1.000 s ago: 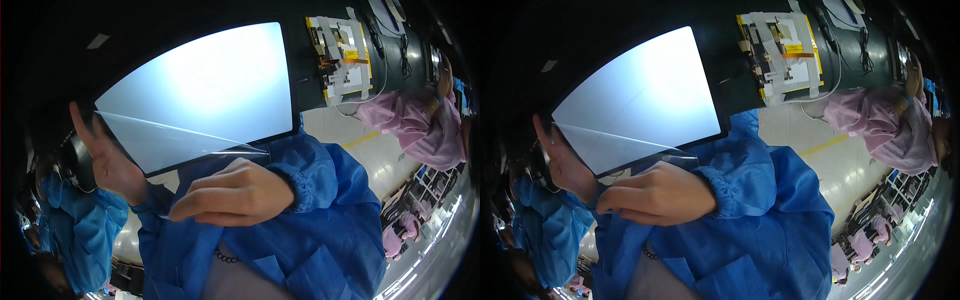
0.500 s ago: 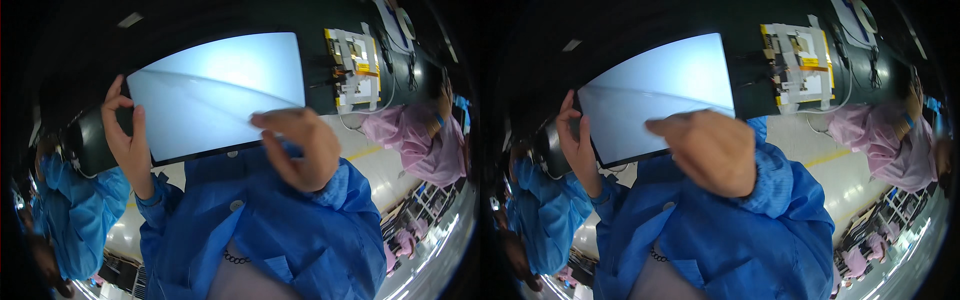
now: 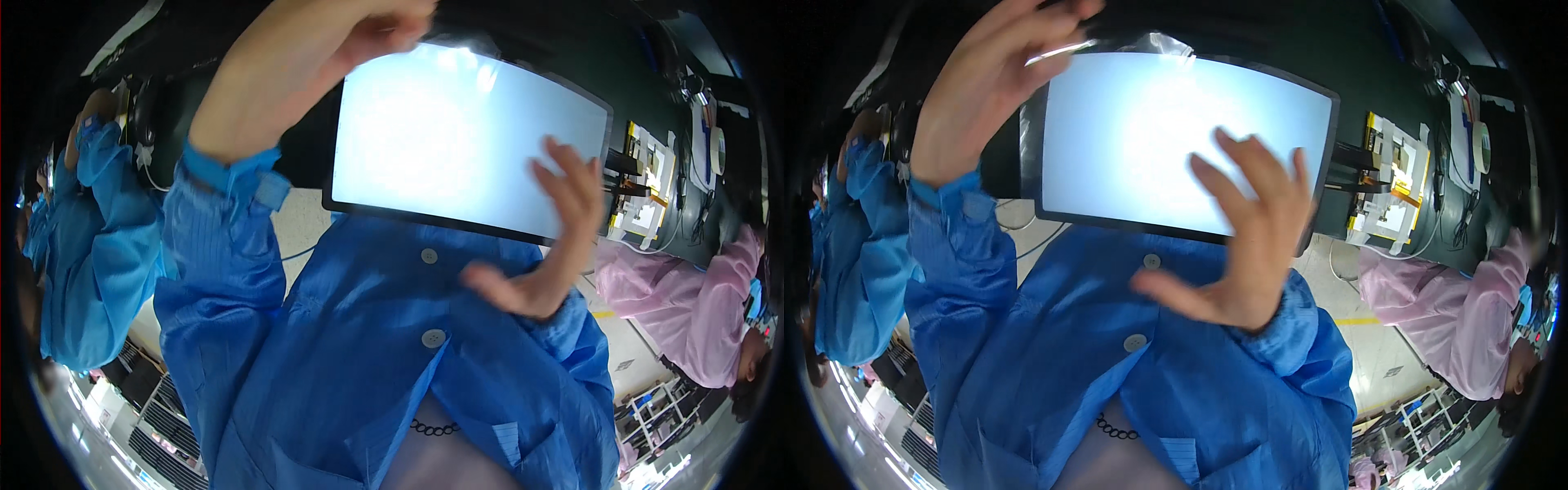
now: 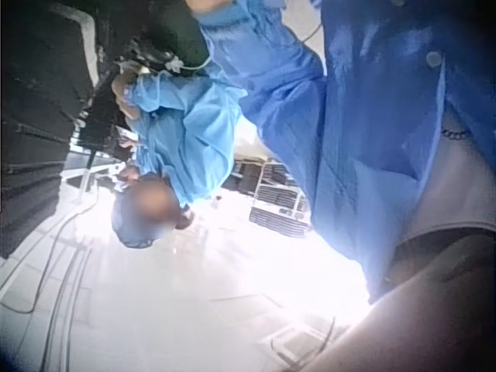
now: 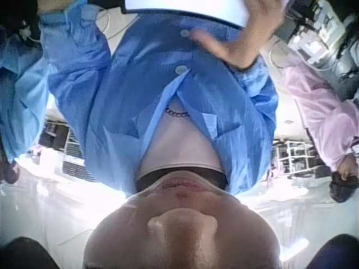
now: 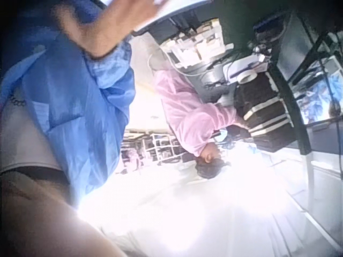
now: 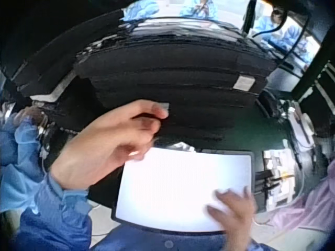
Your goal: Testing and inspecting internal connections and screen functionality of tablet devices.
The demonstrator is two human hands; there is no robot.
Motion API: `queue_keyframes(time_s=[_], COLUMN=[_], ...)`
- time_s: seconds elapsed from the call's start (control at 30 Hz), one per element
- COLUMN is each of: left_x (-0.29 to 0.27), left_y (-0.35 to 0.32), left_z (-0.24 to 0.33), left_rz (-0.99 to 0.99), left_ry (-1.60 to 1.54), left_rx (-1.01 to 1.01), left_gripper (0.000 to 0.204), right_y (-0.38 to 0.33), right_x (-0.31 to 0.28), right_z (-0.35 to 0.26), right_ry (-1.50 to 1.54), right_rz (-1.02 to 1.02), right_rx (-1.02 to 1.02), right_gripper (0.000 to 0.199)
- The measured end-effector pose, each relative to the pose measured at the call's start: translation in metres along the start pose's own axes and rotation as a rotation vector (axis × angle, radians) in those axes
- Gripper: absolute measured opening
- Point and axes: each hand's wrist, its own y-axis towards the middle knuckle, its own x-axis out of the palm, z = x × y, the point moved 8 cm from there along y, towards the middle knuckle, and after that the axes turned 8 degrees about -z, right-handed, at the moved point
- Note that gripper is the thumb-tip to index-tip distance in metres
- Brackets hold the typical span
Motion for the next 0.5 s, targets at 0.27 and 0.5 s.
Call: queue_keyframes(time_s=[0.27,0.5], left_x=[-0.024,0.023], left_y=[-0.046,-0.114], left_z=[-0.030,-0.027], left_rz=[0.729,0.829], left_ry=[0.009,0.920], left_rx=[-0.481,-0.752], left_gripper=[0.028,0.049], right_y=[-0.001,-0.046], right_x=[-0.010,-0.035], right_z=[0.024,0.070], right_ry=[-0.012,-0.015], right_rz=[0.193,0.567], right_rx=[0.145,0.402], right_gripper=[0.019,0.018])
